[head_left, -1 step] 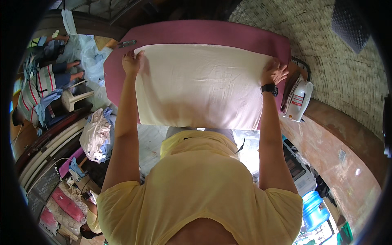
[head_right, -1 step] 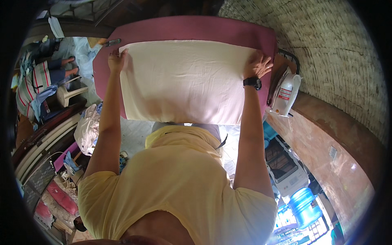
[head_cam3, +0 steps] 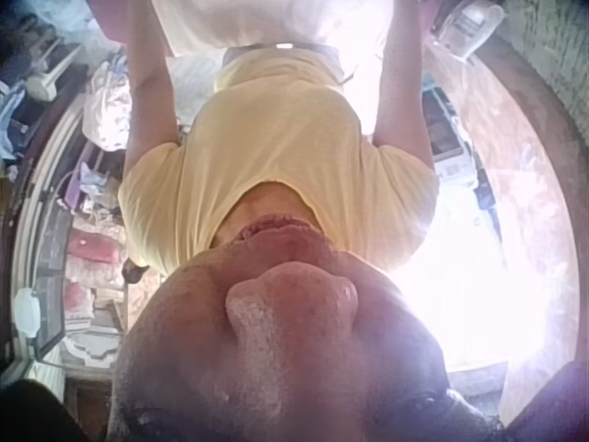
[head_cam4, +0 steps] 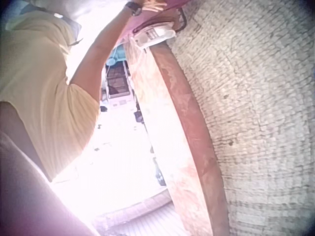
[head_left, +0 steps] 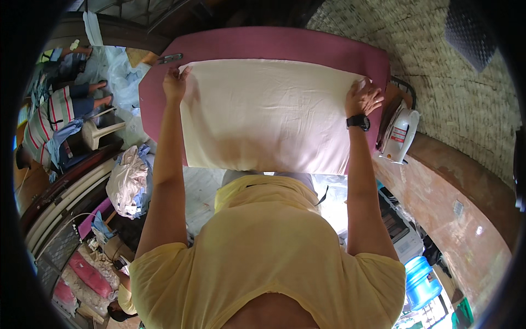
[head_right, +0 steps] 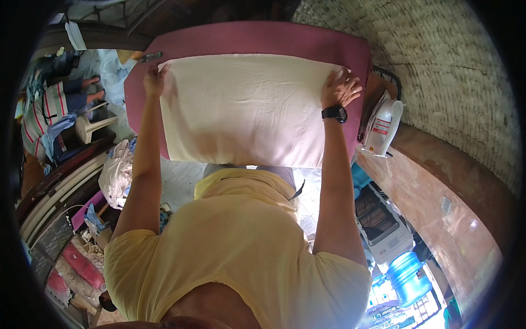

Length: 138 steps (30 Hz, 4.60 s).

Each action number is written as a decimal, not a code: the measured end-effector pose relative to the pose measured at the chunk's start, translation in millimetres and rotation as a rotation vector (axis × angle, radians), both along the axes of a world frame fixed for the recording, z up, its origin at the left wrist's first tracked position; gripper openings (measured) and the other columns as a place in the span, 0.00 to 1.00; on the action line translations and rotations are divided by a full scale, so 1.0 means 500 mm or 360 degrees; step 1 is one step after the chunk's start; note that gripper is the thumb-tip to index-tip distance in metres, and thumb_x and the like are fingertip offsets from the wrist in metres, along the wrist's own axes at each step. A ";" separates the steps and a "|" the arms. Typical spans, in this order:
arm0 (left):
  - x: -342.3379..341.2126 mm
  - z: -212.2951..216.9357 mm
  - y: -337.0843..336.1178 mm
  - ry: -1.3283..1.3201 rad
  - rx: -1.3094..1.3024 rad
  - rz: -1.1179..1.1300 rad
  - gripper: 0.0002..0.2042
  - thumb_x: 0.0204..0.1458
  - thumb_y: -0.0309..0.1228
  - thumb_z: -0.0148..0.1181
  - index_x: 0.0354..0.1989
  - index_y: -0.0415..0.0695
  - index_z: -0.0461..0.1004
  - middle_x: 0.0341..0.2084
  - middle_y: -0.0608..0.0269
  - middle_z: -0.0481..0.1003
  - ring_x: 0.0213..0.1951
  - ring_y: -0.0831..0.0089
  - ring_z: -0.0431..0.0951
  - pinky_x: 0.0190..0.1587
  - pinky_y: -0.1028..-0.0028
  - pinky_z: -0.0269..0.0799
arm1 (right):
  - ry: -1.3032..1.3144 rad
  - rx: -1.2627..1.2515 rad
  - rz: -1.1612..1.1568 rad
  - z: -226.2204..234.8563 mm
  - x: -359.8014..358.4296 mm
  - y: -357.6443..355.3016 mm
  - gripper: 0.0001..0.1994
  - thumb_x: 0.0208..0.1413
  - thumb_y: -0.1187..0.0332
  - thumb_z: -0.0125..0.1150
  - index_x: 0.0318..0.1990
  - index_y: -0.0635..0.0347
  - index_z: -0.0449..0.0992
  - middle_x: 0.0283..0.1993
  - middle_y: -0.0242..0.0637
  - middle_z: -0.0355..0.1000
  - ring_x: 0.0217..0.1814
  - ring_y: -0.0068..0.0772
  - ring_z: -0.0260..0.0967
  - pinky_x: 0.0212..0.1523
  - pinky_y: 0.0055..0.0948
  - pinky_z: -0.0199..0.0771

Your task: The person irons a shirt on an ironing board, flipping and adjusting the garment to reach different sections.

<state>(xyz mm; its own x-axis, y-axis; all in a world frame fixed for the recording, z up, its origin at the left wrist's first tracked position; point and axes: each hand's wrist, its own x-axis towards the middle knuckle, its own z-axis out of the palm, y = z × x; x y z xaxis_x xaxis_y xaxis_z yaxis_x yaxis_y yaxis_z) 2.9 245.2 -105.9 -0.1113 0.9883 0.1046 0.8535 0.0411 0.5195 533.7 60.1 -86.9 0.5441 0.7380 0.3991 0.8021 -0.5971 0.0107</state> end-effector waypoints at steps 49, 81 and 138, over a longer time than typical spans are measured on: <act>0.827 0.056 -0.278 0.0222 0.0280 -0.1997 0.15 0.64 0.47 0.46 0.55 0.70 0.74 0.65 0.82 0.59 0.65 0.65 0.55 0.65 0.53 0.47 | 0.1609 0.0148 0.0524 0.309 -0.010 -0.373 0.22 0.54 0.47 0.65 0.30 0.61 0.79 0.21 0.44 0.74 0.22 0.30 0.74 0.24 0.32 0.72; 0.532 0.070 -0.252 -0.1261 0.0017 -0.0963 0.17 0.59 0.32 0.56 0.57 0.51 0.70 0.59 0.57 0.68 0.65 0.55 0.62 0.67 0.57 0.54 | 0.1073 -0.0558 0.0742 0.275 0.030 -0.052 0.31 0.55 0.36 0.55 0.39 0.60 0.82 0.25 0.42 0.77 0.30 0.35 0.79 0.33 0.36 0.75; -0.091 0.031 -0.129 -0.0490 0.0024 0.0139 0.14 0.40 0.37 0.72 0.30 0.42 0.78 0.25 0.62 0.74 0.34 0.65 0.74 0.43 0.66 0.72 | 0.0666 -0.0904 0.1953 0.254 -0.678 0.416 0.38 0.50 0.29 0.51 0.32 0.61 0.82 0.29 0.53 0.77 0.36 0.55 0.78 0.36 0.49 0.77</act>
<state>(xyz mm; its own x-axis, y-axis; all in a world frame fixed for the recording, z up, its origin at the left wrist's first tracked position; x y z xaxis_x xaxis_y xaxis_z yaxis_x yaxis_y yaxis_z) -42.8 180.8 -90.6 -0.2243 0.9722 0.0677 0.6497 0.0974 0.7539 194.9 267.9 40.1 -0.5486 0.8249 -0.1361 0.8046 0.4766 -0.3542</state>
